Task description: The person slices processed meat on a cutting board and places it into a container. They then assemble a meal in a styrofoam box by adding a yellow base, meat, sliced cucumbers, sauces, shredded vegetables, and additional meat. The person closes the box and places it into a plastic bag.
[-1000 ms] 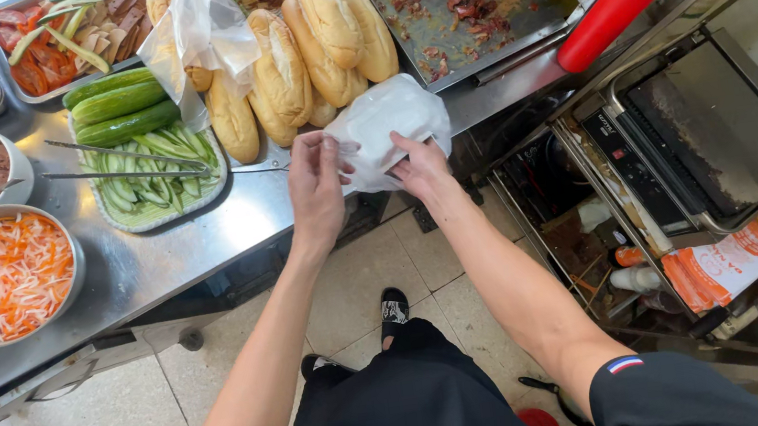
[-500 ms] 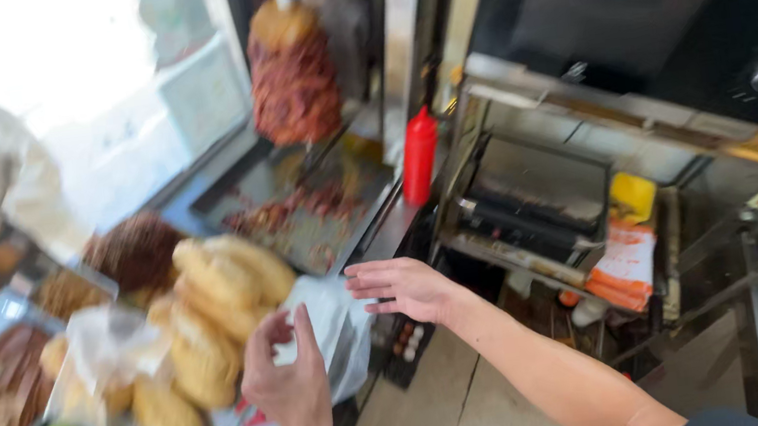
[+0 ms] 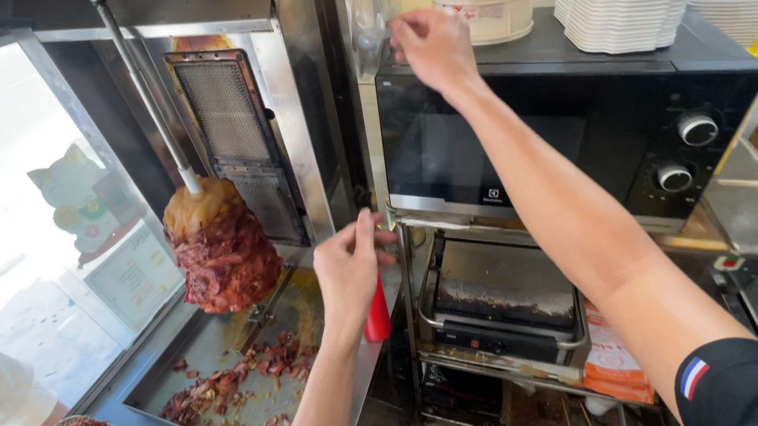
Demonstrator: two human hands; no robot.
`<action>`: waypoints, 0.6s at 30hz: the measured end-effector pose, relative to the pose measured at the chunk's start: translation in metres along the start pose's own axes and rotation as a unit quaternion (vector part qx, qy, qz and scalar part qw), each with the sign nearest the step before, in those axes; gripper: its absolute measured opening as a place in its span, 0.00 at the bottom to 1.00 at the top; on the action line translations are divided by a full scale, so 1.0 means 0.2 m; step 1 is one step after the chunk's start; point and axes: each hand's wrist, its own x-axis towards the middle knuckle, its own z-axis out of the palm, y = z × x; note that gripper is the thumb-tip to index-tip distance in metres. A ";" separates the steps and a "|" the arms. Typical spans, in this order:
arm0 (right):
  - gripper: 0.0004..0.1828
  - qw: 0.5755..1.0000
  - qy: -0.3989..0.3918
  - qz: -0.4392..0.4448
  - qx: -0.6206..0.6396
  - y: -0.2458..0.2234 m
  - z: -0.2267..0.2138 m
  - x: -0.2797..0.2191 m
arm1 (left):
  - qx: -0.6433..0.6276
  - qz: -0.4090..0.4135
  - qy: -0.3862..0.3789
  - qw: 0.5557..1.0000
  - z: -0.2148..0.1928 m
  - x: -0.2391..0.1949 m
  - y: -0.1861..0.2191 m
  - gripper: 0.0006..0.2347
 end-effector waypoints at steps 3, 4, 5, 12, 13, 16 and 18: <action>0.12 0.994 0.001 -0.087 -0.063 0.05 -0.03 0.36 | -0.096 0.007 -0.044 0.994 0.20 0.31 0.07 0.21; 0.11 0.989 -0.024 -0.091 -0.111 0.08 -0.02 0.45 | -0.098 0.010 -0.043 0.994 0.26 0.41 0.08 0.22; 0.10 0.982 -0.050 -0.094 -0.159 0.09 0.01 0.54 | -0.100 0.014 -0.043 0.994 0.31 0.50 0.10 0.22; 0.10 0.798 -0.172 -0.150 -0.557 0.24 0.24 0.90 | -0.014 0.095 0.050 0.994 0.51 0.89 0.17 0.21; 0.11 0.785 -0.189 -0.134 -0.574 0.25 0.27 0.93 | -0.016 0.096 0.054 0.994 0.52 0.92 0.19 0.20; 0.10 0.769 -0.218 -0.111 -0.591 0.29 0.30 0.99 | -0.024 0.102 0.052 0.993 0.54 0.96 0.19 0.18; 0.10 0.773 -0.220 -0.112 -0.585 0.31 0.29 1.02 | -0.031 0.111 0.037 0.993 0.53 0.96 0.19 0.17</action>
